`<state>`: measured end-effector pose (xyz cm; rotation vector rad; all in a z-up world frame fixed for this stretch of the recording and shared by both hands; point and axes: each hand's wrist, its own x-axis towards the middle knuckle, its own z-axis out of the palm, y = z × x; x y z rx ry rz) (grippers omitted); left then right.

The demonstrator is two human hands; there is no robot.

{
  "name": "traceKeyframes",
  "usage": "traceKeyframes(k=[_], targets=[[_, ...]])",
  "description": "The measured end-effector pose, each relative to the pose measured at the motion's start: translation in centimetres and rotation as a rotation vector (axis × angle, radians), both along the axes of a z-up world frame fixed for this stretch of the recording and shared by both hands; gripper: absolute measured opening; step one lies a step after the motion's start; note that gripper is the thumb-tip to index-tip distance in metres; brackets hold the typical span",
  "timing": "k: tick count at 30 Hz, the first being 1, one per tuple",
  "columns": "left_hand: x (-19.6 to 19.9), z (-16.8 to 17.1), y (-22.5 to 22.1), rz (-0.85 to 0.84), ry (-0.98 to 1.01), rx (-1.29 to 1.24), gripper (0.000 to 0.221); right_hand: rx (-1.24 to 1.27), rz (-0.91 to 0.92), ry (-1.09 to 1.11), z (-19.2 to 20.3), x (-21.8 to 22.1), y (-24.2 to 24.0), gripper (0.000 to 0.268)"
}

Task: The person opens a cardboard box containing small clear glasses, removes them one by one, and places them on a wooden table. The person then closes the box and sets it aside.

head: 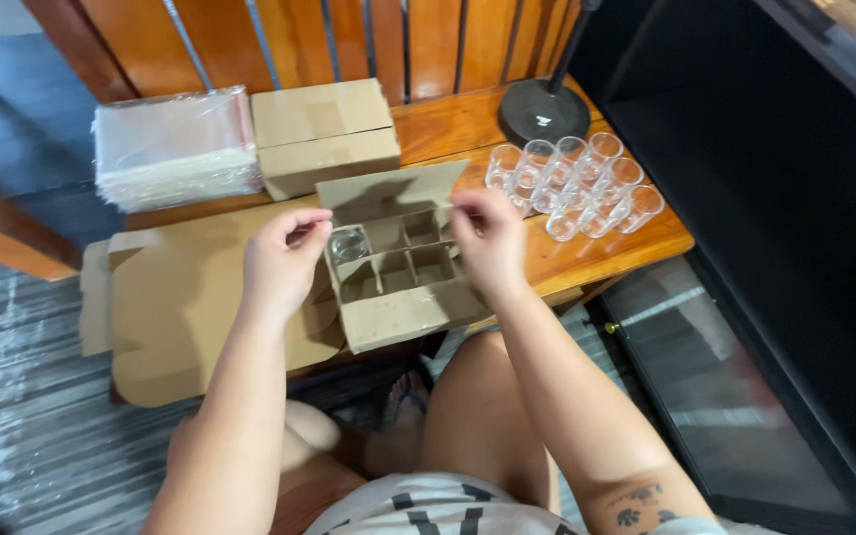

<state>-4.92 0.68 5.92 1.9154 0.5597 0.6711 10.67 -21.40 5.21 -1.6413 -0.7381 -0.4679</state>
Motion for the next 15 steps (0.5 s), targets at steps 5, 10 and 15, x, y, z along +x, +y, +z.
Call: traceKeyframes(k=[5, 10, 15], targets=[[-1.0, -1.4, 2.0, 0.039, 0.136, 0.155, 0.012, -0.315, 0.214, 0.012, -1.4, -1.1, 4.8, 0.027], [-0.1, -4.1, 2.5, 0.024, 0.237, 0.219, 0.018, -0.521, 0.314, 0.052, -1.9, -1.6, 7.7, 0.026], [1.1, -6.5, 2.7, 0.016, 0.313, 0.254, 0.029, -0.667, 0.314, -0.003, -3.2, -0.8, 9.2, 0.018]])
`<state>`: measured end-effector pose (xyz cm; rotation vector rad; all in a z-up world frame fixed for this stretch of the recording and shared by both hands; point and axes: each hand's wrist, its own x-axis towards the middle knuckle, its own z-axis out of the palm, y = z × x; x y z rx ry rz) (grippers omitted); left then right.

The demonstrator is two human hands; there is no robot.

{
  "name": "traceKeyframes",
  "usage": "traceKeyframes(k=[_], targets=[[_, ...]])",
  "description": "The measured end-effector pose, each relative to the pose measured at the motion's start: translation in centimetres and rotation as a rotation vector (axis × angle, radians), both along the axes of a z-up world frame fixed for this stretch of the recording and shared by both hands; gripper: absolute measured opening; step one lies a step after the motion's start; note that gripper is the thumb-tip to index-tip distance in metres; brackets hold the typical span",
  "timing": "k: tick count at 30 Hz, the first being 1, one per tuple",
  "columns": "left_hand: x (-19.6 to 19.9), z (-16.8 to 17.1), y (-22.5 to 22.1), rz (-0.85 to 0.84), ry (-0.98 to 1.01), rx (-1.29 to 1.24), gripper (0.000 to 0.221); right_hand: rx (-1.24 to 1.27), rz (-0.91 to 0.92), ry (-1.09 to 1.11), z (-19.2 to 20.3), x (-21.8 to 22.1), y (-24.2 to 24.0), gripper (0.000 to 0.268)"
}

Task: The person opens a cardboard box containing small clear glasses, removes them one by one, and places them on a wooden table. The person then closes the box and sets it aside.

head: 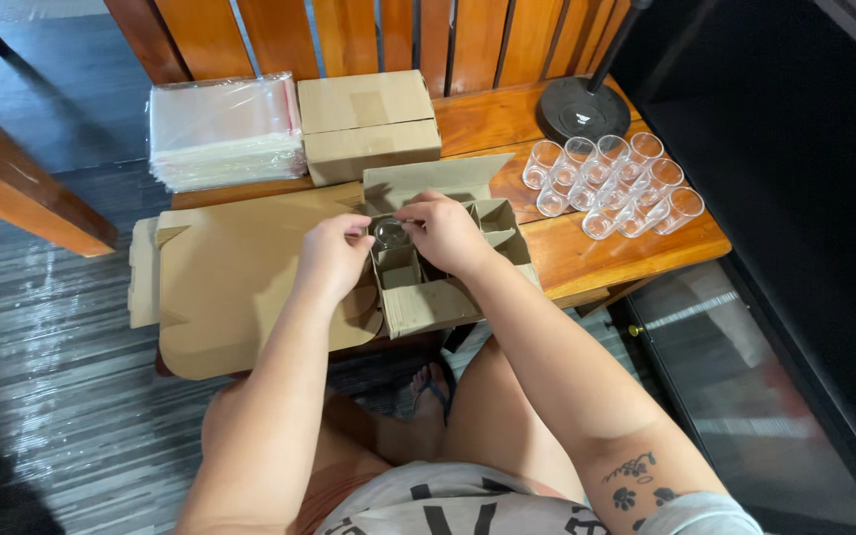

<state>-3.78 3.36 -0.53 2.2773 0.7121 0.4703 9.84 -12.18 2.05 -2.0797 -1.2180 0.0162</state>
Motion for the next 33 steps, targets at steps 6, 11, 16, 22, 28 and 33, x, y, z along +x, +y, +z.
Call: traceKeyframes(k=[6, 11, 16, 22, 28, 33], targets=[[0.9, 0.1, -0.6, 0.002, 0.017, -0.094, 0.032, -0.095, -0.037, 0.035, -0.6, 0.1, 0.3, 0.017], [1.3, 0.0, -0.5, -0.008, 0.046, -0.106, 0.04, -0.111, -0.05, 0.05, -0.9, 0.3, 0.2, 0.022], [1.3, 1.0, -1.3, -0.01, 0.068, -0.134, 0.047, -0.173, -0.037, 0.091, -0.4, 0.5, 0.4, 0.03], [1.4, 1.9, -1.3, -0.005, 0.081, -0.121, 0.052, -0.217, -0.028, 0.111, -0.3, 1.0, 0.8, 0.034], [1.6, 2.0, -1.2, -0.003, 0.13, -0.11, 0.053, -0.214, -0.021, 0.169, 1.1, 0.4, 0.4, 0.043], [1.6, 1.7, -1.1, -0.006, 0.148, -0.116, 0.054, -0.192, -0.054, 0.18, 0.6, 0.2, 0.7, 0.044]])
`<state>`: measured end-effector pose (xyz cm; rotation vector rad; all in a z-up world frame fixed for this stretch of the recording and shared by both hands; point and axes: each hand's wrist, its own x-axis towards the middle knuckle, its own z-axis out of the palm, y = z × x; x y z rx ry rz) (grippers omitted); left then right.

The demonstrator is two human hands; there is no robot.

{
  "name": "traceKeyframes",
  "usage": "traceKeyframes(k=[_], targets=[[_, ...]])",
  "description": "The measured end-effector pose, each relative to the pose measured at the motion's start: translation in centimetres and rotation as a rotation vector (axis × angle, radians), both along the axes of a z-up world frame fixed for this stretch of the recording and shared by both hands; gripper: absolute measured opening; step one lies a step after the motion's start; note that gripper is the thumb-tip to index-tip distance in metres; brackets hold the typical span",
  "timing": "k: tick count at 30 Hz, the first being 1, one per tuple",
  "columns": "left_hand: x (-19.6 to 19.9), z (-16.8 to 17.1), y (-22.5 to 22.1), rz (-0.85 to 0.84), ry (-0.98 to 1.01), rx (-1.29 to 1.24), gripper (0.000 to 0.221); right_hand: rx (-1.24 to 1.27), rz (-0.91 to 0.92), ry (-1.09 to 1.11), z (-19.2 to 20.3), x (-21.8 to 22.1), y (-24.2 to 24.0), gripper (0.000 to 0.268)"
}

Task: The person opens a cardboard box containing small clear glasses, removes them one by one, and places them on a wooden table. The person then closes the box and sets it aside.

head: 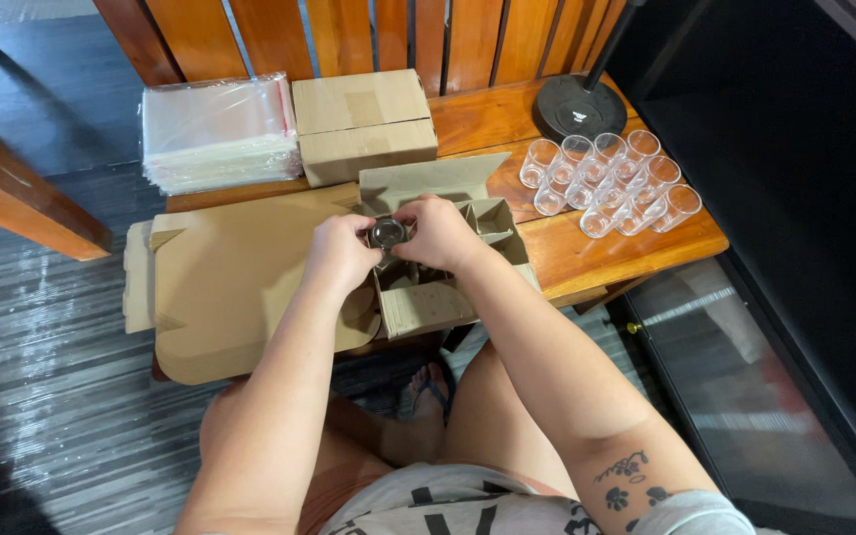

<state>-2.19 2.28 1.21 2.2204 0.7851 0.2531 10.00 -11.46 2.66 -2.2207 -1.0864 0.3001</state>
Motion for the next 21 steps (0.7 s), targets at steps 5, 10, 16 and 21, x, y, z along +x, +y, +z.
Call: traceKeyframes(k=[5, 10, 16, 21], targets=[[0.3, -0.4, 0.3, -0.006, -0.009, 0.025, 0.054, 0.005, -0.052, 0.012, -0.4, -0.3, 0.3, 0.046], [0.1, 0.2, -0.6, -0.01, -0.002, 0.02, 0.055, 0.003, -0.078, 0.012, -1.0, -0.4, 0.8, 0.045], [-0.3, -0.4, -0.7, -0.013, -0.005, 0.032, 0.055, 0.032, -0.077, 0.027, -0.1, -0.8, 0.4, 0.05], [-1.2, -0.7, -0.4, -0.051, -0.218, 0.12, 0.052, 0.185, -0.03, -0.025, 1.4, -1.2, -0.2, 0.055]])
